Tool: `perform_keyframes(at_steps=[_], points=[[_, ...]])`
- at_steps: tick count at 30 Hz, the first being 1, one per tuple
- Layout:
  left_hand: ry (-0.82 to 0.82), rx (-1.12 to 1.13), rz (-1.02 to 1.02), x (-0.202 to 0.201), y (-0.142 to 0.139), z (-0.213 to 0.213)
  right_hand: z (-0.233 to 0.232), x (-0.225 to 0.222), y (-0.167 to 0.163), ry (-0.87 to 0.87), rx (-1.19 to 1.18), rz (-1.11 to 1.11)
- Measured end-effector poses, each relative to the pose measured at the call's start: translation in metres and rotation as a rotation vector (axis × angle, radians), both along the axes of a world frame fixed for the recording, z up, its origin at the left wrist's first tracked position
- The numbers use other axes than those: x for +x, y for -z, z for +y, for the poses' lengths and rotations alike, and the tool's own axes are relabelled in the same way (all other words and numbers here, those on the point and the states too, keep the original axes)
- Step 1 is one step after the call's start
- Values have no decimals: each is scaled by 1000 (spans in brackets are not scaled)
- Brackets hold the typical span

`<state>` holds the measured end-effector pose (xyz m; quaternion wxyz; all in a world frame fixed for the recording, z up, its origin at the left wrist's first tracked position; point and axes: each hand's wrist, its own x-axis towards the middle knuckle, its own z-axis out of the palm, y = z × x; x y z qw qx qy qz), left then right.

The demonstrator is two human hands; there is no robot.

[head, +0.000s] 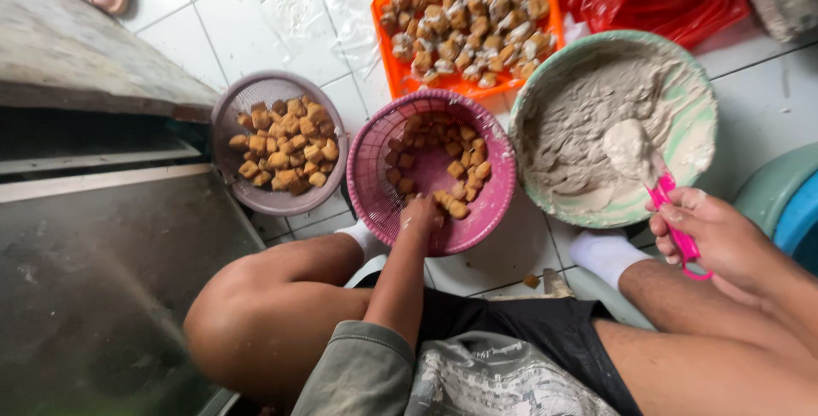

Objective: The person sits on the floor and coats fried tofu cubes with batter. They pick pieces one at a time from a pink basket, spread batter over each piece with a spatula, and place the coated pieces onto an orange tray.

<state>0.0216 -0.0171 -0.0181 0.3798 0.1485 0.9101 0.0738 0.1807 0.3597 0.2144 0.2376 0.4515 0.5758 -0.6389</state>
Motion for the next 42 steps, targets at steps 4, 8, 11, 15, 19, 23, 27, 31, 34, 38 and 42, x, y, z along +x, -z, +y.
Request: perform_keyframes(at_steps=[4, 8, 11, 15, 19, 23, 27, 31, 34, 38, 42], points=[[61, -22, -88, -1, -6, 2, -12, 2, -53, 231, -36, 114], [7, -10, -135, -10, -16, 7, -18, -8, -74, 266, -210, 251], [-214, 307, 58, -19, -35, 24, -19, -18, -77, 264, -228, 245], [-633, 876, -16, -28, -77, 92, -18, -31, -84, 149, -104, 247], [-606, 1314, -340, -1, -146, 175, -25, -38, -89, 38, 187, 245], [-586, 1518, -589, 44, -221, 226, -23, -37, -89, -24, 284, 394], [-537, 1517, -536, 54, -263, 229, -9, -29, -83, -21, 293, 509], [-454, 1631, -501, 52, -270, 216, -4, -14, -72, 51, 132, 644], [-376, 1574, -337, 56, -266, 208, 4, -12, -67, 141, 49, 657], [-348, 1645, -493, 57, -257, 204, 10, -11, -74, 111, -28, 655], [-524, 1587, -895, 52, -252, 205, 5, -19, -86, 97, 55, 646]])
